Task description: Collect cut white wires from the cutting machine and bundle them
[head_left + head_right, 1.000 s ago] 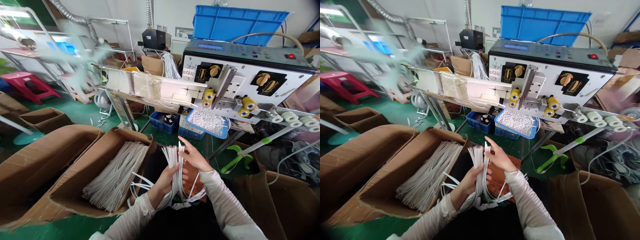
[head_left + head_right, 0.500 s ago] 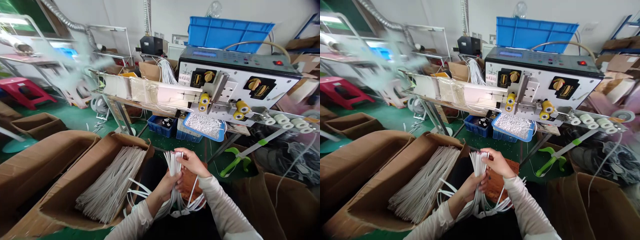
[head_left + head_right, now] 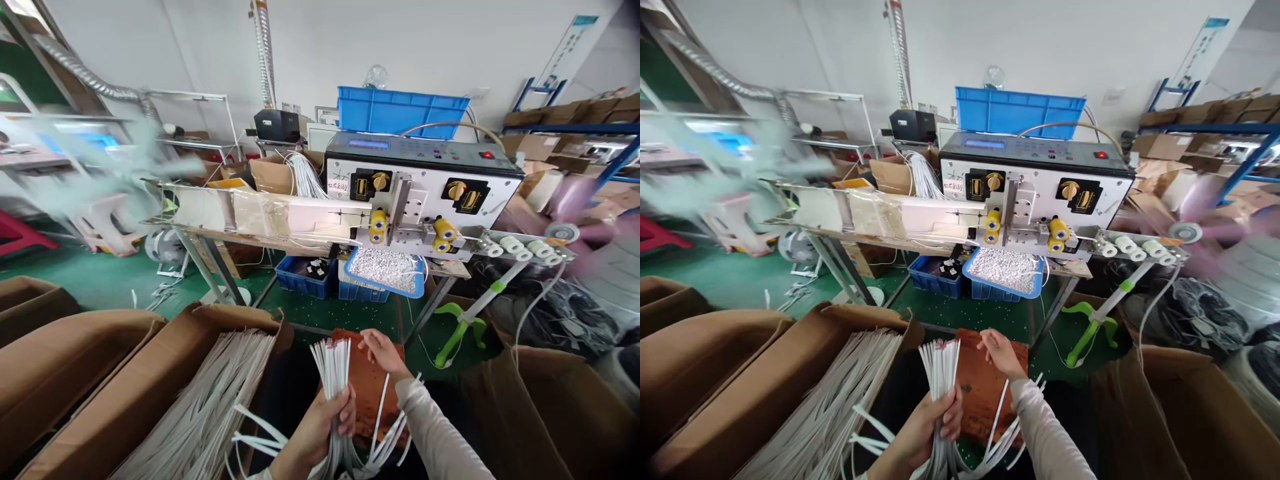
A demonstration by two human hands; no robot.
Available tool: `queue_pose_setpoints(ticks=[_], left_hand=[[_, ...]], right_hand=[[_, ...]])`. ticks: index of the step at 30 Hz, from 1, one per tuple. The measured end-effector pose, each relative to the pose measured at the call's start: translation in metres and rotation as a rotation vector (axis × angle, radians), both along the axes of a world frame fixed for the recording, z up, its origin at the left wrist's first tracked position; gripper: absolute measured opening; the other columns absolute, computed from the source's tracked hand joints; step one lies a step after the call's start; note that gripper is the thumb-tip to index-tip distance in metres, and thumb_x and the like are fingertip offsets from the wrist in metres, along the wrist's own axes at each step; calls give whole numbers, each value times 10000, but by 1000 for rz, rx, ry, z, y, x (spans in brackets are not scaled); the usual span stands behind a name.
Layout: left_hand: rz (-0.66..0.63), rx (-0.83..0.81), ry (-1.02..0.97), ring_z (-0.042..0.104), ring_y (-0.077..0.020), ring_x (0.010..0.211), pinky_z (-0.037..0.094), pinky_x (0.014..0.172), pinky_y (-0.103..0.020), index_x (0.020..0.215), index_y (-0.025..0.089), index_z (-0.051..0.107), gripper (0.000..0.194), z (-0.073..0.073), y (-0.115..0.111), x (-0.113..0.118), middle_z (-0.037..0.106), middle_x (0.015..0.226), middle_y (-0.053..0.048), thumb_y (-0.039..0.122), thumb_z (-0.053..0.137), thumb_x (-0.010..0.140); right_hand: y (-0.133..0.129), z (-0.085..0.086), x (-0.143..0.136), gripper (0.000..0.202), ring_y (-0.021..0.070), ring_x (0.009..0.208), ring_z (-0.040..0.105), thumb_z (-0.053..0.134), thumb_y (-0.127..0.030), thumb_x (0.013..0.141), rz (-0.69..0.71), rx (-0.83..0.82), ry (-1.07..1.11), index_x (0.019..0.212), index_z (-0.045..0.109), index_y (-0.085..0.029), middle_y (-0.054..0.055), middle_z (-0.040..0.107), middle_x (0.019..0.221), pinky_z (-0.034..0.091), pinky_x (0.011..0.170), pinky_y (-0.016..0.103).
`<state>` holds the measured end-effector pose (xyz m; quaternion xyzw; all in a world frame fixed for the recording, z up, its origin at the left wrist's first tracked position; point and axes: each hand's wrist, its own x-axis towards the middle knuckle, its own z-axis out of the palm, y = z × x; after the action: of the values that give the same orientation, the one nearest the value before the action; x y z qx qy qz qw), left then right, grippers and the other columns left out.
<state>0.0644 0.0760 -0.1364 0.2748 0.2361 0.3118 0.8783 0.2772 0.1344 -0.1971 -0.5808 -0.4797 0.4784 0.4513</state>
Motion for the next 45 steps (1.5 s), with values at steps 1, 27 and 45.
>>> queue_pose_setpoints(ticks=[1,27,45], left_hand=[[-6,12,0,273,-43,422,374,500,-234,801,162,541,444,-1,-1,0,377,551,85,531,786,776],[-118,43,94,245,-43,406,314,455,-222,850,184,536,558,-20,-9,4,390,504,94,638,815,683],[-76,67,128,232,-39,402,338,451,-223,859,176,556,575,-18,-10,2,387,502,95,642,828,660]], right_hand=[[0,-19,5,552,84,450,493,476,-674,904,-26,-62,-50,1066,597,-161,29,697,784,384,450,219],[-25,-115,5,445,138,466,582,395,-609,918,-134,-14,-259,875,578,-206,12,641,650,422,503,244],[-27,-122,6,312,129,490,593,421,-468,910,-137,-41,-258,903,597,-210,2,655,681,428,525,234]])
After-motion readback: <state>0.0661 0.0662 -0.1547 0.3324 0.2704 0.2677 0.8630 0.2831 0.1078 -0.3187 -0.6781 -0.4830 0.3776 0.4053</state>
